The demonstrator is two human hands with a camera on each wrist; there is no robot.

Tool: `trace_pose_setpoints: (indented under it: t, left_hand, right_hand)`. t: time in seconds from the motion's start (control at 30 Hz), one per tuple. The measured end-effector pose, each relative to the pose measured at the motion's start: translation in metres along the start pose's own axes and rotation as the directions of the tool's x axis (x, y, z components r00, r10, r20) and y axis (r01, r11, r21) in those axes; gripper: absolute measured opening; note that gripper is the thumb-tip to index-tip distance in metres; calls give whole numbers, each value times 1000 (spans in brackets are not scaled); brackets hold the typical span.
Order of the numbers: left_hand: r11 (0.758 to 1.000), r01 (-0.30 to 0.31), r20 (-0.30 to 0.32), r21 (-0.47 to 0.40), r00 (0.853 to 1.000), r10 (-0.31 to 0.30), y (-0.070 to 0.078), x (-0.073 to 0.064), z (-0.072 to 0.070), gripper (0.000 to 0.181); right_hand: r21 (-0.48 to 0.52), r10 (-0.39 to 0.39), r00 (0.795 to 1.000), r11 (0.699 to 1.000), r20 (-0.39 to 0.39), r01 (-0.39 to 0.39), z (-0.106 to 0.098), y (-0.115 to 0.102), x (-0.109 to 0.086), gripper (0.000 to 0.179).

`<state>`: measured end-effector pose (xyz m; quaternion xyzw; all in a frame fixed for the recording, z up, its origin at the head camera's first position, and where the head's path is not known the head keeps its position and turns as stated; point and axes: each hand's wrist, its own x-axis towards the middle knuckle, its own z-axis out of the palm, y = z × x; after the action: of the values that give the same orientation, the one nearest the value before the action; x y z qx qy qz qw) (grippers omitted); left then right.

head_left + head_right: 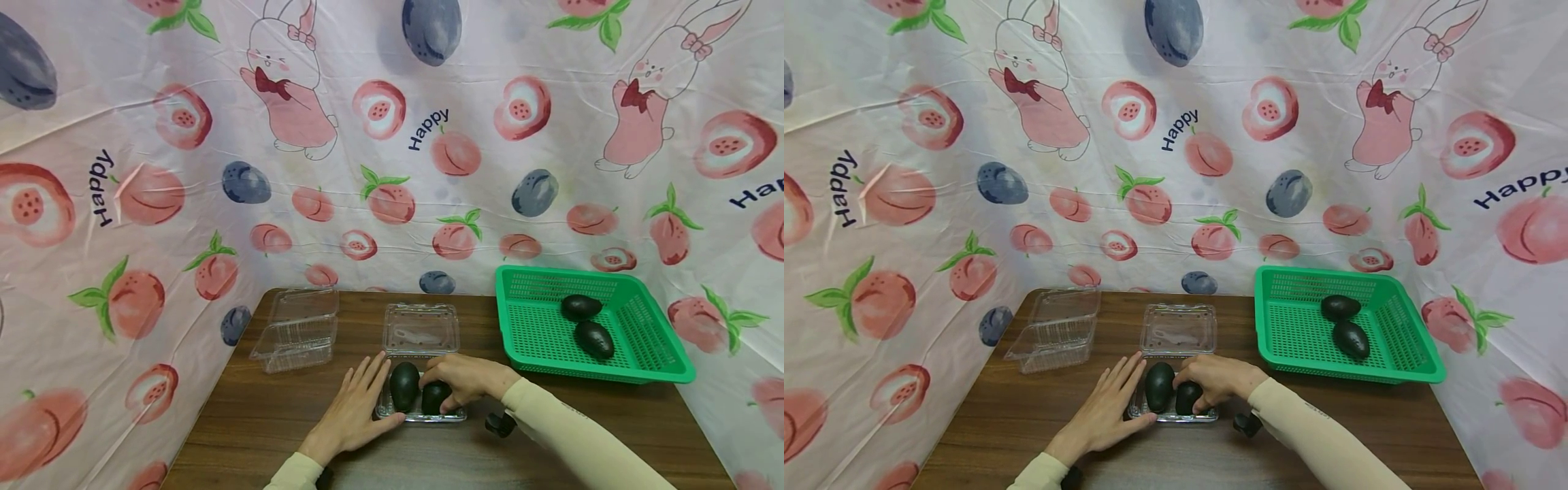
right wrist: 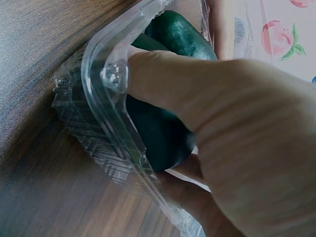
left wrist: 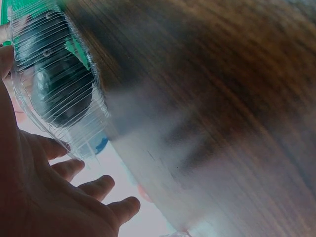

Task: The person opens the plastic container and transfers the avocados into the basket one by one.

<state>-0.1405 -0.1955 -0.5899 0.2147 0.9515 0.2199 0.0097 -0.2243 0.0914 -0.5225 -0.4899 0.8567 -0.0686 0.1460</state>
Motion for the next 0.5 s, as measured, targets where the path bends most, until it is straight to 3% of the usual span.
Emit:
trace_pose_setpoints:
  t: [0.5]
  left_hand:
    - [1000, -6, -11, 1, 1000, 6, -3, 0, 4, 107]
  right_hand:
    - [49, -26, 997, 998, -72, 29, -1, 3, -4, 54]
